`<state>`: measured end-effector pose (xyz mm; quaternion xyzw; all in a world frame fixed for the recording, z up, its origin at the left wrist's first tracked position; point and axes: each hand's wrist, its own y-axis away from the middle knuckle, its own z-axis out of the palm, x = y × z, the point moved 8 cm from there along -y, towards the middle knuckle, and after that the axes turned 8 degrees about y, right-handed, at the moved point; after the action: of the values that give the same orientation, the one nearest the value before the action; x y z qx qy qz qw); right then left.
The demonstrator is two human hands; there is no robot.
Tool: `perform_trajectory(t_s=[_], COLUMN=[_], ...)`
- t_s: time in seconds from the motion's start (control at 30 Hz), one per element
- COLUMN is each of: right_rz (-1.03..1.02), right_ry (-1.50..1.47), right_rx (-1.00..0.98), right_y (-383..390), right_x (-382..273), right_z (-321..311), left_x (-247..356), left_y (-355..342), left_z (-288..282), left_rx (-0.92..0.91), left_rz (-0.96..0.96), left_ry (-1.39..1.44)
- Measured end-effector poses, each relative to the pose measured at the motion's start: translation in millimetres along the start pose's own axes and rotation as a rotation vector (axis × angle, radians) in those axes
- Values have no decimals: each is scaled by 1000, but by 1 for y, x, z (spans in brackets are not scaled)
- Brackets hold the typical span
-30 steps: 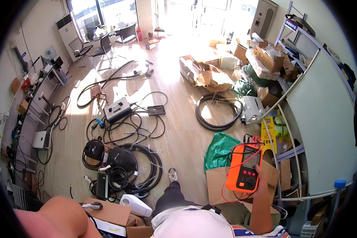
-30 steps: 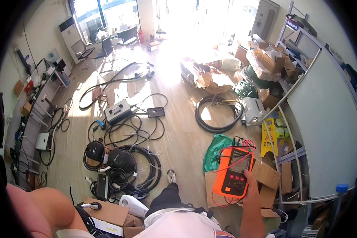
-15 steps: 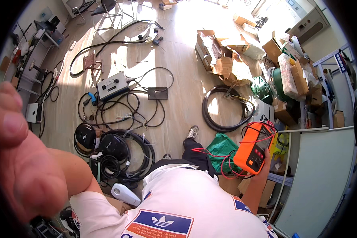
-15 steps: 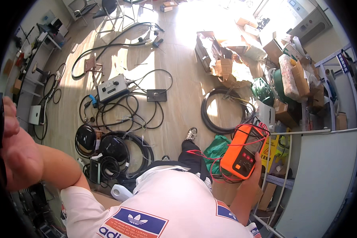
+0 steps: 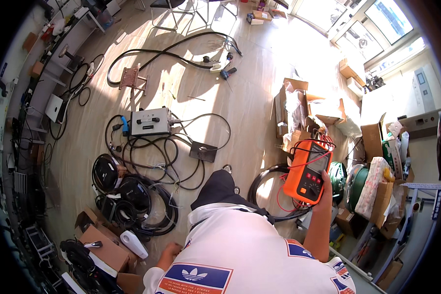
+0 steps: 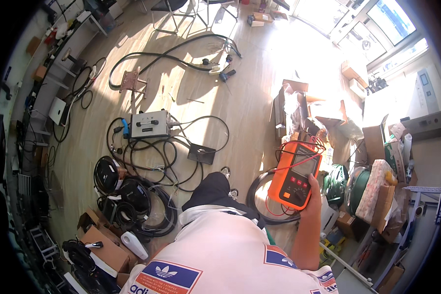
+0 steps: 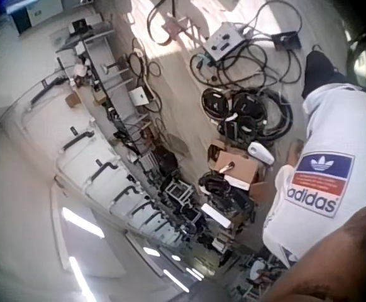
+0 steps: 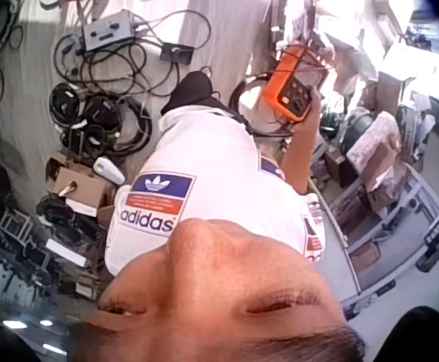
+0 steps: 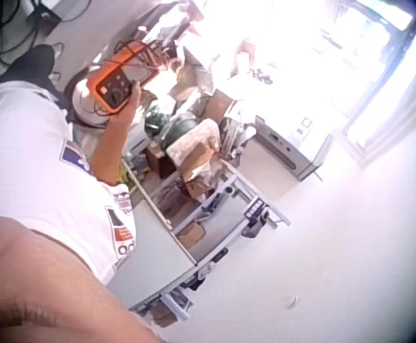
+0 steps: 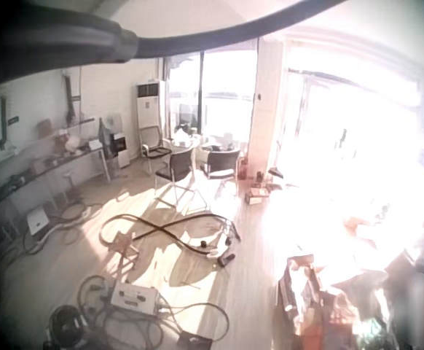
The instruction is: The person holds an orange multimeter and uses a plier-like probe to touch terminals inside an EV charging connector, then touches red and black probes to various wires on the floor while checking the multimeter display.
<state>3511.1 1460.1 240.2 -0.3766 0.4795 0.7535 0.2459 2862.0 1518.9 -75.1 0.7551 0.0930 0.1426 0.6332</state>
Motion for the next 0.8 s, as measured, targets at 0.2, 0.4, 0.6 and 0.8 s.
perform_trajectory(t_s=[0.2,0.4,0.6,0.8], right_rz=[51,24,47,206], right_ry=[33,97,131,192], right_rx=[-145,-270,-320,-364], right_y=[-171,-317,-461,-598], right_x=[-66,-134,-150,-134], right_z=[140,280,408,551], left_x=[132,442,599,565], left_y=[-19,-27,57,-91], left_z=[-22,-299,-452,-457], left_rx=[-72,568,624,717], left_rz=[-88,722,835,345], left_ry=[391,884,783,792])
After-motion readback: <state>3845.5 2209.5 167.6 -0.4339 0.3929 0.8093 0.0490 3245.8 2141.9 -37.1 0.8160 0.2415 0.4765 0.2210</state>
